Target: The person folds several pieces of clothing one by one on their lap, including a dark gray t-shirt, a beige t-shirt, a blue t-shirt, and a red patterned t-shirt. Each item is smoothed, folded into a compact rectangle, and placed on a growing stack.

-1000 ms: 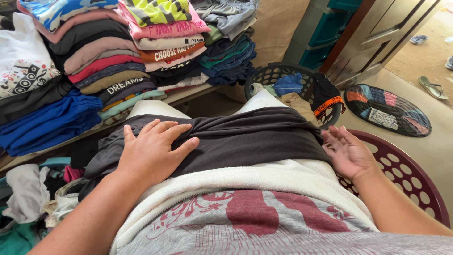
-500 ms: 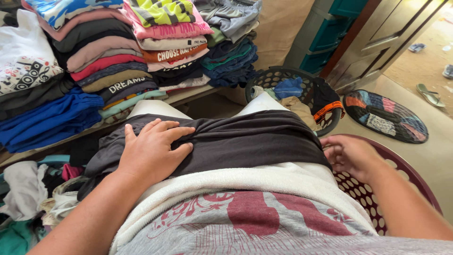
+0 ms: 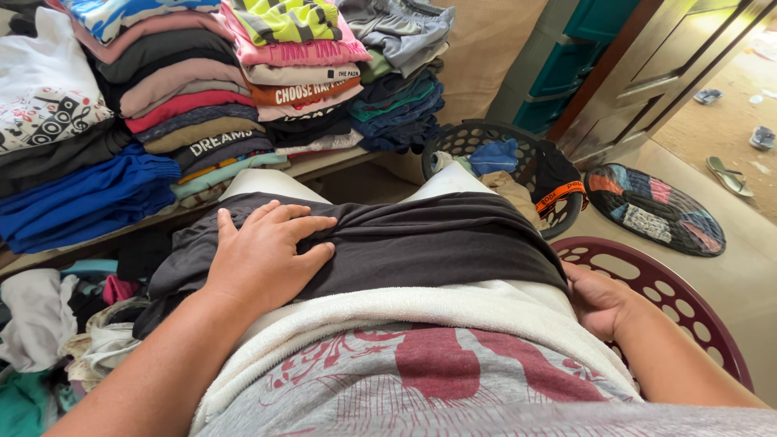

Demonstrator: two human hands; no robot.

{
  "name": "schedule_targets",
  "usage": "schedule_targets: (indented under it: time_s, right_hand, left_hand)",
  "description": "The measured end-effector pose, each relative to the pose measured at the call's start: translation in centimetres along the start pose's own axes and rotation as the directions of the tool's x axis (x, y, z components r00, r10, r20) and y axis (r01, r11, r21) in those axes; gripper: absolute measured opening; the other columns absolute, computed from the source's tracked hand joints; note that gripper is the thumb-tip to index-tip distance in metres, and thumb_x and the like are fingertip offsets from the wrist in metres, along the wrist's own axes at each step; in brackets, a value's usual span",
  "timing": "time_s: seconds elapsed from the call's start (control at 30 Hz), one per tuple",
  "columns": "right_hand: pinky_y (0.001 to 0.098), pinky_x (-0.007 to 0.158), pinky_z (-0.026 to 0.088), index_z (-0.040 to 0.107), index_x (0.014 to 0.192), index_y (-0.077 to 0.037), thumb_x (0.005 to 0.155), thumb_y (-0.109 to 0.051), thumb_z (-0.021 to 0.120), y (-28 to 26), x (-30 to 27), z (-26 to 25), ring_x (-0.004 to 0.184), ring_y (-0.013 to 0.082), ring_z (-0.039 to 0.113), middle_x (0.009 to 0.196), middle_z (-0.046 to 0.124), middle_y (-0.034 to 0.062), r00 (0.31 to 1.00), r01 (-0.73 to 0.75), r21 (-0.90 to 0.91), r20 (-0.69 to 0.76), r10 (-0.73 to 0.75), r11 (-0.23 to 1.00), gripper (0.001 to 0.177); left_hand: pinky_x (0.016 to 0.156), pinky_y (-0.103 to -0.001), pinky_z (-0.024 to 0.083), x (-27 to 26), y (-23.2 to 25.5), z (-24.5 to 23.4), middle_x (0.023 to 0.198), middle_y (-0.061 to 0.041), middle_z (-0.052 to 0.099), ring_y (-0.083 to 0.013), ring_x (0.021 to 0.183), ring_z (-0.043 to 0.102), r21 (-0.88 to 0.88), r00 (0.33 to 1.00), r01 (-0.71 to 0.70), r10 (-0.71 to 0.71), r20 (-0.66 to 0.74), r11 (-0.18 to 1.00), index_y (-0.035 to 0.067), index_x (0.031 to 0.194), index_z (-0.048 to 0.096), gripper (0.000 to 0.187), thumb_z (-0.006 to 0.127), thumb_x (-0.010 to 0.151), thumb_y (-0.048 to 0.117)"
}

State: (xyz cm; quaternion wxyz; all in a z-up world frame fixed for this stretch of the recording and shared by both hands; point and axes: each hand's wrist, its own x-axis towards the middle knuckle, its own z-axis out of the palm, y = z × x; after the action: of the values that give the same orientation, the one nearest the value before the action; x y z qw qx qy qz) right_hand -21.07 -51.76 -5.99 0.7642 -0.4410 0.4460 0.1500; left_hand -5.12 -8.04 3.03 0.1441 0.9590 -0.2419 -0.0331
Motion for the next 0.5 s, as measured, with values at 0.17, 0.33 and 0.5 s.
schedule_targets:
  time_s: [0.17, 0.33, 0.5]
  right_hand:
    - [0.0466, 0.090, 0.058, 0.070, 0.114, -0.002, 0.090, -0.031, 0.068, -0.9, 1.0, -1.9, 0.097, 0.0263, 0.072, 0.111, 0.076, 0.0172, 0.992, 0.013, 0.028, -0.125, -0.009, 1.000, 0.037]
    - [0.0374, 0.058, 0.050, 0.074, 0.113, -0.012, 0.083, -0.016, 0.072, -4.7, 1.7, -4.6, 0.070, 0.0215, 0.068, 0.090, 0.074, 0.0107, 0.907, 0.211, -0.406, -0.257, -0.333, 0.889, 0.030]
    - [0.0344, 0.051, 0.036, 0.072, 0.117, -0.002, 0.086, -0.008, 0.084, -6.6, 0.0, -4.9, 0.060, 0.0195, 0.049, 0.089, 0.069, 0.0150, 0.626, 0.172, -0.702, -0.464, -0.627, 0.691, 0.034]
  left_hand:
    - [0.116, -0.073, 0.005, -0.1, -0.2, 0.0, 0.150, 0.008, 0.048, -0.0231, 0.147, 0.031, -0.005, 1.000, 0.001, -0.001, -0.006, 1.000, 0.045, 0.139, 0.062, 0.053, 0.060, 0.087, 0.053]
    - [0.116, -0.073, 0.005, -0.1, -0.2, 0.0, 0.150, 0.007, 0.049, -0.0231, 0.147, 0.031, -0.013, 1.000, -0.004, 0.003, -0.013, 1.000, 0.044, 0.139, 0.062, 0.054, 0.061, 0.086, 0.053]
    - [0.116, -0.072, 0.004, 0.0, -0.1, 0.1, 0.150, 0.007, 0.048, -0.0232, 0.147, 0.031, -0.015, 1.000, 0.001, -0.002, -0.014, 1.000, 0.044, 0.139, 0.062, 0.054, 0.061, 0.086, 0.054]
